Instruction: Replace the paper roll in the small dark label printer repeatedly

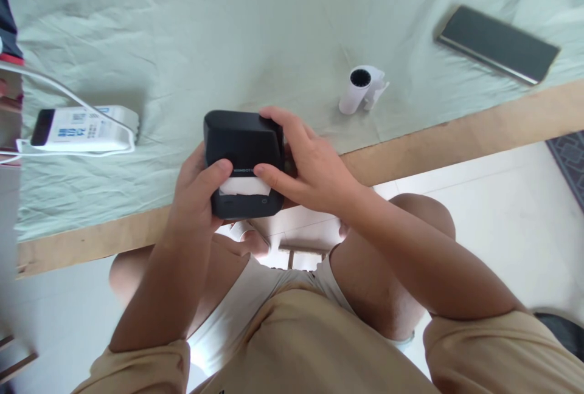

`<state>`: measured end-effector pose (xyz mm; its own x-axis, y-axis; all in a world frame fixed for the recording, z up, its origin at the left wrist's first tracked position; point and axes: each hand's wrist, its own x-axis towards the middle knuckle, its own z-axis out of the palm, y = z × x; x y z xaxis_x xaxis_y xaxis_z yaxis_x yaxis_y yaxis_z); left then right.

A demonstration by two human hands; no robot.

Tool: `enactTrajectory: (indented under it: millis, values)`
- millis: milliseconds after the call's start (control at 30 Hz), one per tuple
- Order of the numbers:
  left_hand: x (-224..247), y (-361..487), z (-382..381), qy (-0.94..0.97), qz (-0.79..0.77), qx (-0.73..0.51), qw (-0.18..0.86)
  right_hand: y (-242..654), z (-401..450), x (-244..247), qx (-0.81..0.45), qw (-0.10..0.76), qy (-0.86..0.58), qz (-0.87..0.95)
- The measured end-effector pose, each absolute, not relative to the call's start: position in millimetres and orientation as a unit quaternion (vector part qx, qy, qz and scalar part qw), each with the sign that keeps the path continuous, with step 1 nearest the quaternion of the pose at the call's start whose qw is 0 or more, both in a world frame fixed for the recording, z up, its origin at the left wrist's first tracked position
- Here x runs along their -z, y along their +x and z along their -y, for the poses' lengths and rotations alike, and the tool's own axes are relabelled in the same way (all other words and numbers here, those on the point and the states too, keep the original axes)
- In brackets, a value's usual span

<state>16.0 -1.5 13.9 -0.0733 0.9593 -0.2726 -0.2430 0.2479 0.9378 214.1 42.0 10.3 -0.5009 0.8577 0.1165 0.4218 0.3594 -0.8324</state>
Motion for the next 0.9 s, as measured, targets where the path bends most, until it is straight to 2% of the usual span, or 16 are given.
enactTrajectory:
  millis: [133,267,533,633,900]
  values:
    - [-12.1,22.6,-2.8,0.288,-0.497,-0.551,0.605,214.9,-41.8,-9.1,-0.397,0.286,-0.413,0.768]
    - [-7.5,25.1,-7.4,0.241,-0.512,-0.574,0.592,215.2,-40.7,-2.4,-0.354,0.348,-0.396,0.772]
    - [-4.9,17.8,-9.6,0.257,-0.488,-0.613,0.565,213.7,-40.6,0.5,-0.416,0.375,-0.398,0.727]
    - [-5.7,18.5,-9.7,0.252,-0.48,-0.618,0.569,215.3,-43.2,-8.7,-0.389,0.391,-0.409,0.727]
    - [-6.0,22.0,-12.6,0.276,-0.531,-0.553,0.579,208.3,-44.0,-22.9,-0.341,0.523,-0.433,0.65]
